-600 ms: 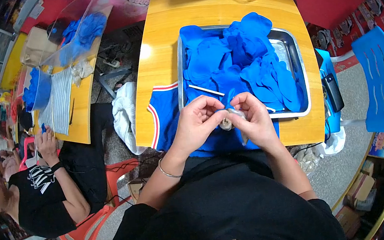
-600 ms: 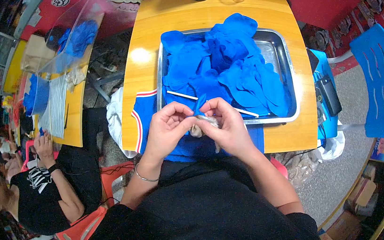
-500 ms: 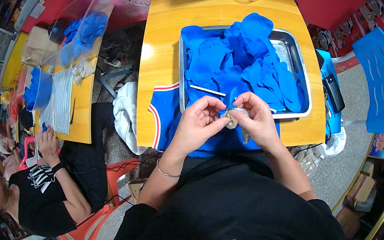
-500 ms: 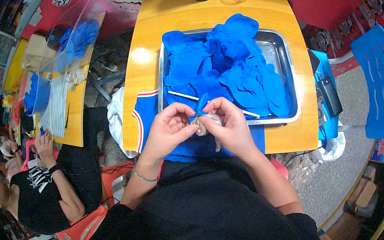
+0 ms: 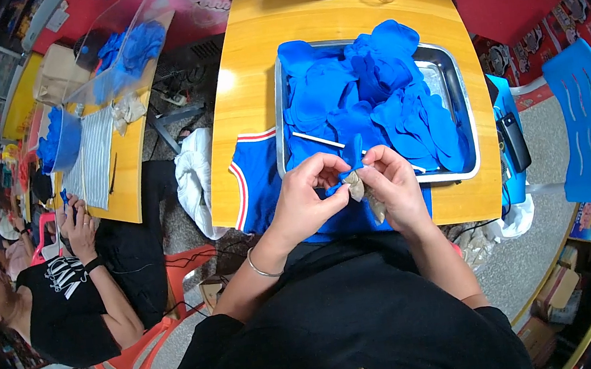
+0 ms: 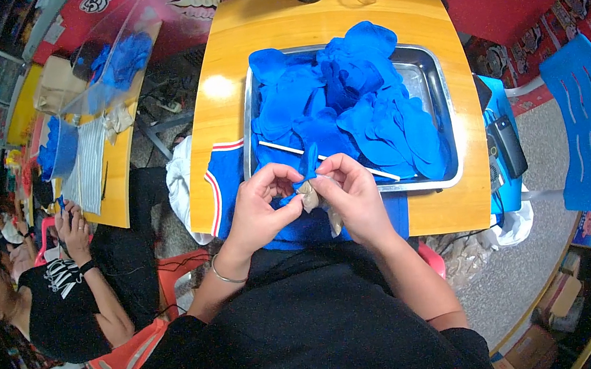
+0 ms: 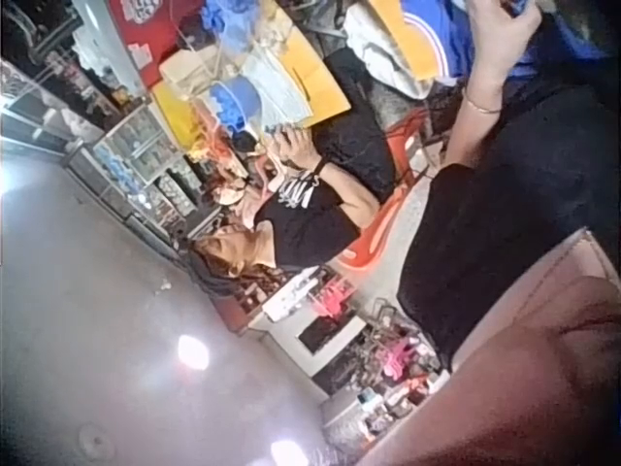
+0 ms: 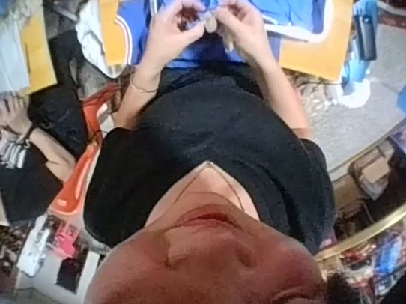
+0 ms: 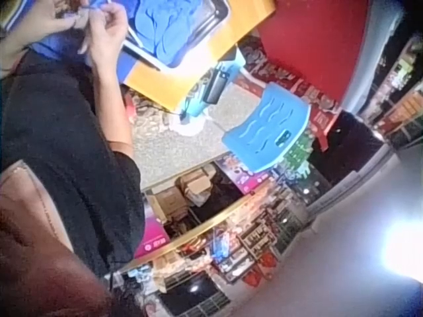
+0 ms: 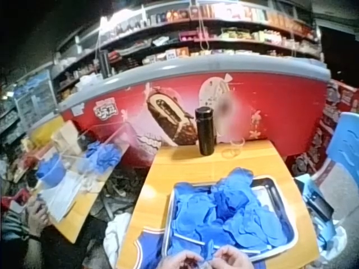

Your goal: The person is assembling small blue miniature jerseys, using a stick tool to stuff or shape them.

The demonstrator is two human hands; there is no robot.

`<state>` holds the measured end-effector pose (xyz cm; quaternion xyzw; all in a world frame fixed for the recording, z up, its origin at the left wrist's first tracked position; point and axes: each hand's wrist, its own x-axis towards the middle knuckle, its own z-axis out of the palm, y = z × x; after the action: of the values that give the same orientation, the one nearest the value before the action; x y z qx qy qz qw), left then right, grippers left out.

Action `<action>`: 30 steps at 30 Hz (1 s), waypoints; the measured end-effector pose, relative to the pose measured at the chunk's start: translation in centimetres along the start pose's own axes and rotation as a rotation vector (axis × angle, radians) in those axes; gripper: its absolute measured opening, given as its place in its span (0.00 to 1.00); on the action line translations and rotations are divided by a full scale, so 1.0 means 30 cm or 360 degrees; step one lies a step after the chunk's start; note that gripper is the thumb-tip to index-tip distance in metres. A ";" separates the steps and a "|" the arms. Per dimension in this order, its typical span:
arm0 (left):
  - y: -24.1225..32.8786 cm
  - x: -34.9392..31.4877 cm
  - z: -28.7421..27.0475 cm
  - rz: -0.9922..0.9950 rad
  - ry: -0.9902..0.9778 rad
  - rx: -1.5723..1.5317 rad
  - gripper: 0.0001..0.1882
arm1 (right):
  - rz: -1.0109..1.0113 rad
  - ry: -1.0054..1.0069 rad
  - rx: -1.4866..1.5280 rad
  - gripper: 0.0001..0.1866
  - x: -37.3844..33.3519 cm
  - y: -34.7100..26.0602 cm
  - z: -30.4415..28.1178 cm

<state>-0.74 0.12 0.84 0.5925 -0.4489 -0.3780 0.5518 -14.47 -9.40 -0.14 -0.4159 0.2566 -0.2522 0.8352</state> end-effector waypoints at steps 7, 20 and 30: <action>-0.008 0.016 -0.008 0.0024 0.0285 -0.0189 0.10 | -0.0281 -0.0232 -0.0655 0.28 -0.028 -0.009 0.026; -0.001 0.005 -0.016 0.0056 0.0266 -0.0341 0.09 | -0.0618 0.0067 -0.1084 0.16 0.007 0.009 0.052; 0.029 -0.010 -0.001 0.0027 0.0375 -0.0377 0.07 | -0.0740 0.0087 -0.1203 0.12 0.019 -0.016 0.061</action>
<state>-0.91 0.43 1.68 0.5597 -0.3385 -0.3515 0.6698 -12.98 -8.99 1.08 -0.7319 0.2525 -0.3326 0.5384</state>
